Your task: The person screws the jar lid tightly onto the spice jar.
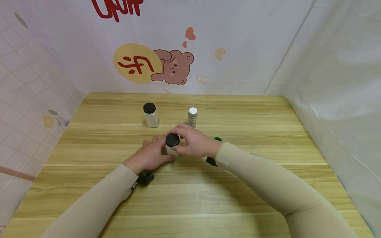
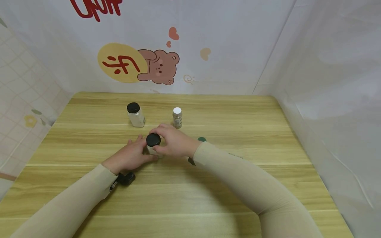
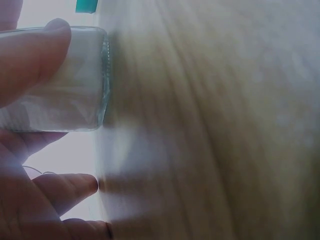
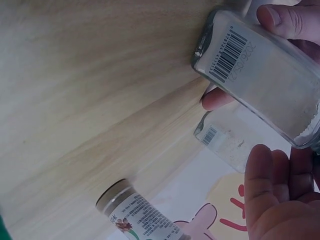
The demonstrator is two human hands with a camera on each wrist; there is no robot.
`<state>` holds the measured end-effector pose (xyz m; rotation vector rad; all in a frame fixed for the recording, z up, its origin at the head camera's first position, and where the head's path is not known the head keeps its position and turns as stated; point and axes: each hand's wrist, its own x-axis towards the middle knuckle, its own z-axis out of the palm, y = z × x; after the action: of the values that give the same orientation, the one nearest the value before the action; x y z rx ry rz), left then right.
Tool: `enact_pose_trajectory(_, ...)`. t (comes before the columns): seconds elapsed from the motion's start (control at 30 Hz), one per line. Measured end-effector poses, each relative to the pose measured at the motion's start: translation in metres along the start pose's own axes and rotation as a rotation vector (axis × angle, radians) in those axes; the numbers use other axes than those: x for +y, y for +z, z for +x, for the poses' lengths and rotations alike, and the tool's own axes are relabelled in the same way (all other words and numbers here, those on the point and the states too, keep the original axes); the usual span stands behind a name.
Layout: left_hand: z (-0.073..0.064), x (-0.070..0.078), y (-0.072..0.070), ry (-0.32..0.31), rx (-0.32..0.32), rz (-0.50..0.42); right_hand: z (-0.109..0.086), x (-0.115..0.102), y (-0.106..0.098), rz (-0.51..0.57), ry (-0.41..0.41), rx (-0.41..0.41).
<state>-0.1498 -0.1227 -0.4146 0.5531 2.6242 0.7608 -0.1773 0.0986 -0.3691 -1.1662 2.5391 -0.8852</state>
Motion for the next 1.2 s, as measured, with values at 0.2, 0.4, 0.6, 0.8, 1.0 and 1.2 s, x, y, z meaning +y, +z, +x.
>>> enact_pose_trajectory(0.2, -0.0004, -0.0003, -0.0009, 0.003, -0.006, -0.005, 0.0009, 0.0012, 0.0006, -0.003, -0.005, -0.002)
enact_pose_trajectory(0.4, -0.0004, 0.0006, -0.0017, 0.001, -0.011, -0.007, 0.0015, 0.0034, 0.0017, -0.012, -0.015, 0.010)
enact_pose_trajectory(0.6, -0.0008, 0.0003, -0.0019, -0.009, -0.018, -0.002, 0.0016, 0.0033, 0.0025, -0.013, -0.006, 0.026)
enact_pose_trajectory(0.8, 0.0003, -0.0010, -0.0007, -0.013, -0.019, -0.005, 0.0011, 0.0024, 0.0033, -0.017, 0.008, 0.050)
enact_pose_trajectory(1.0, 0.0006, -0.0016, -0.0001, -0.015, -0.019, -0.009, 0.0004, 0.0025, 0.0041, -0.010, 0.031, 0.063)
enact_pose_trajectory(1.2, 0.0011, -0.0023, 0.0002, -0.009, -0.016, -0.002, -0.0017, 0.0051, 0.0034, 0.012, 0.013, 0.040)
